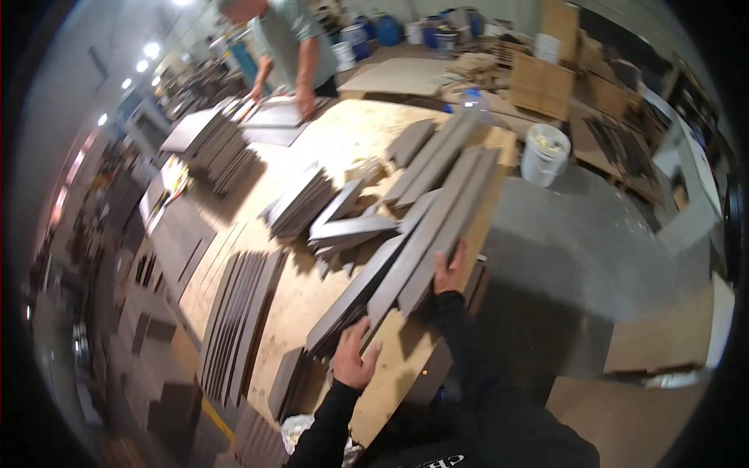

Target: The person stacks thin wooden planks on a workbench, aligning them into neat piles. They then pick up a white cloth and wipe the surface of the stacked planks.

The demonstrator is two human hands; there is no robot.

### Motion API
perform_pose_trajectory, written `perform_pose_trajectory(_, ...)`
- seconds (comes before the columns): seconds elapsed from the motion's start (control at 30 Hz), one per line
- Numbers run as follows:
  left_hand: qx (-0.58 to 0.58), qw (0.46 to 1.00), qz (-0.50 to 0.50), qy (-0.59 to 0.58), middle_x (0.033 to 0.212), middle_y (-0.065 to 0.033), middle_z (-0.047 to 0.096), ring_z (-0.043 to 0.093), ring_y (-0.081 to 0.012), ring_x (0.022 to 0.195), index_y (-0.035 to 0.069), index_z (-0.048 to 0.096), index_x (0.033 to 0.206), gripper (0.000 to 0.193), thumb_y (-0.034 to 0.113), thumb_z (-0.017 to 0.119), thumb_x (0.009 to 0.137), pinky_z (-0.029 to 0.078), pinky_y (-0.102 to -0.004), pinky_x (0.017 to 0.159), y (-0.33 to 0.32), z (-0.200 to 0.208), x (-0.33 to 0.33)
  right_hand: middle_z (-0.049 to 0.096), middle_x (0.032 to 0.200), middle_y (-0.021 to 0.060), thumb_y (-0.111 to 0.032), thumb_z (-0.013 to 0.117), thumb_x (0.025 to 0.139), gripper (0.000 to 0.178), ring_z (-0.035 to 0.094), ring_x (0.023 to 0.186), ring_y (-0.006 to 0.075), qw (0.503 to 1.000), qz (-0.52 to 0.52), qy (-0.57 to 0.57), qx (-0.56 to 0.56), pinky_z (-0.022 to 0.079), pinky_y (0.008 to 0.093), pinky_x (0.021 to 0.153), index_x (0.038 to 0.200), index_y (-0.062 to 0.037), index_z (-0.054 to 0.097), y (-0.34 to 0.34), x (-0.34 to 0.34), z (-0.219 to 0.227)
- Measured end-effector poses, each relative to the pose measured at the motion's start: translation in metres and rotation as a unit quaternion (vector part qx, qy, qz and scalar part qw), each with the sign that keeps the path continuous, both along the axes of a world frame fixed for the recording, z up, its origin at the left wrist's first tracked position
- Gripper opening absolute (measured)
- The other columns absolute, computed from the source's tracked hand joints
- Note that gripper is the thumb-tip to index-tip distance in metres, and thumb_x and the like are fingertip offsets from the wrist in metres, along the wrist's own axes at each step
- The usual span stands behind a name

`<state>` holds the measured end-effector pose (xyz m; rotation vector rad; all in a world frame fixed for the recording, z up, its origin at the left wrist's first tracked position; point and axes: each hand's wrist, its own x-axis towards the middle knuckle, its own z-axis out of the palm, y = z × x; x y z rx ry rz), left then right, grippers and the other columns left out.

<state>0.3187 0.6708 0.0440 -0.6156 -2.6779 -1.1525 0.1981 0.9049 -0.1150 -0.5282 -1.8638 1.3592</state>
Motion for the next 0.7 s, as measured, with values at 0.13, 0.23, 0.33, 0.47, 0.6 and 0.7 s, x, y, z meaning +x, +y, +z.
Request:
perform_pose_trajectory(0.13, 0.093, 0.986, 0.078, -0.11, 0.089, -0.015, 0.062, 0.061, -0.0254, 0.082, 0.001, 0.059, 0.1, 0.025, 0.01, 0.062, 0.077, 0.048, -0.0302, 0.07, -0.037, 0.015, 0.085, 0.024, 0.138, 0.0243, -0.043, 0.045, 0.087, 0.071, 0.02, 0.13, 0.0334, 0.998, -0.002, -0.035, 0.043, 0.014, 0.0353, 0.106, 0.134, 0.0048, 0.022, 0.014, 0.01, 0.006)
perform_pose_trajectory(0.23, 0.126, 0.962, 0.152, -0.189, 0.074, -0.0112, 0.064, 0.063, -0.0223, 0.068, 0.002, 0.065, 0.081, 0.01, 0.011, 0.063, 0.077, 0.048, -0.028, 0.062, -0.072, 0.017, 0.151, 0.02, 0.14, 0.0232, -0.041, 0.042, 0.089, 0.069, 0.017, 0.131, 0.0328, 0.999, 0.028, 0.001, 0.036, 0.012, 0.0353, 0.107, 0.134, 0.0057, 0.02, 0.005, 0.014, 0.003)
perform_pose_trajectory(0.33, 0.18, 0.951, 0.164, -0.192, 0.069, -0.0101, 0.063, 0.063, -0.0211, 0.062, 0.004, 0.066, 0.077, 0.009, 0.013, 0.064, 0.076, 0.048, -0.0276, 0.057, -0.107, 0.004, 0.198, 0.016, 0.142, 0.0216, -0.041, 0.042, 0.09, 0.069, 0.015, 0.132, 0.0308, 0.999, 0.034, -0.029, 0.024, 0.012, 0.0352, 0.107, 0.135, 0.0051, 0.017, -0.001, 0.036, -0.006)
perform_pose_trajectory(0.47, 0.168, 0.944, 0.228, -0.169, 0.067, -0.0107, 0.062, 0.061, -0.0194, 0.058, 0.004, 0.065, 0.073, 0.009, 0.013, 0.067, 0.074, 0.046, -0.0274, 0.052, -0.165, 0.009, 0.237, 0.015, 0.142, 0.0191, -0.045, 0.043, 0.089, 0.075, 0.021, 0.13, 0.0284, 0.996, 0.047, 0.002, -0.078, 0.016, 0.0338, 0.106, 0.137, 0.0038, 0.013, -0.04, 0.094, 0.003)
perform_pose_trajectory(0.6, 0.2, 0.927, 0.294, -0.122, 0.062, -0.0086, 0.062, 0.059, -0.0121, 0.055, 0.001, 0.064, 0.068, 0.012, 0.01, 0.07, 0.072, 0.044, -0.0245, 0.049, -0.252, 0.006, 0.276, 0.017, 0.141, 0.0195, -0.037, 0.043, 0.089, 0.069, 0.021, 0.13, 0.0268, 0.983, 0.103, 0.039, -0.146, 0.017, 0.0344, 0.105, 0.136, 0.0051, 0.014, -0.112, 0.171, 0.016)
perform_pose_trajectory(0.7, 0.241, 0.889, 0.368, -0.125, 0.065, -0.0076, 0.062, 0.06, -0.0149, 0.057, 0.003, 0.064, 0.069, 0.01, 0.01, 0.07, 0.07, 0.046, -0.0248, 0.053, -0.324, 0.0, 0.308, 0.021, 0.14, 0.0179, -0.029, 0.043, 0.089, 0.062, 0.02, 0.13, 0.0259, 0.982, 0.171, 0.077, -0.023, 0.016, 0.0367, 0.106, 0.135, 0.0045, 0.017, -0.196, 0.21, 0.058)
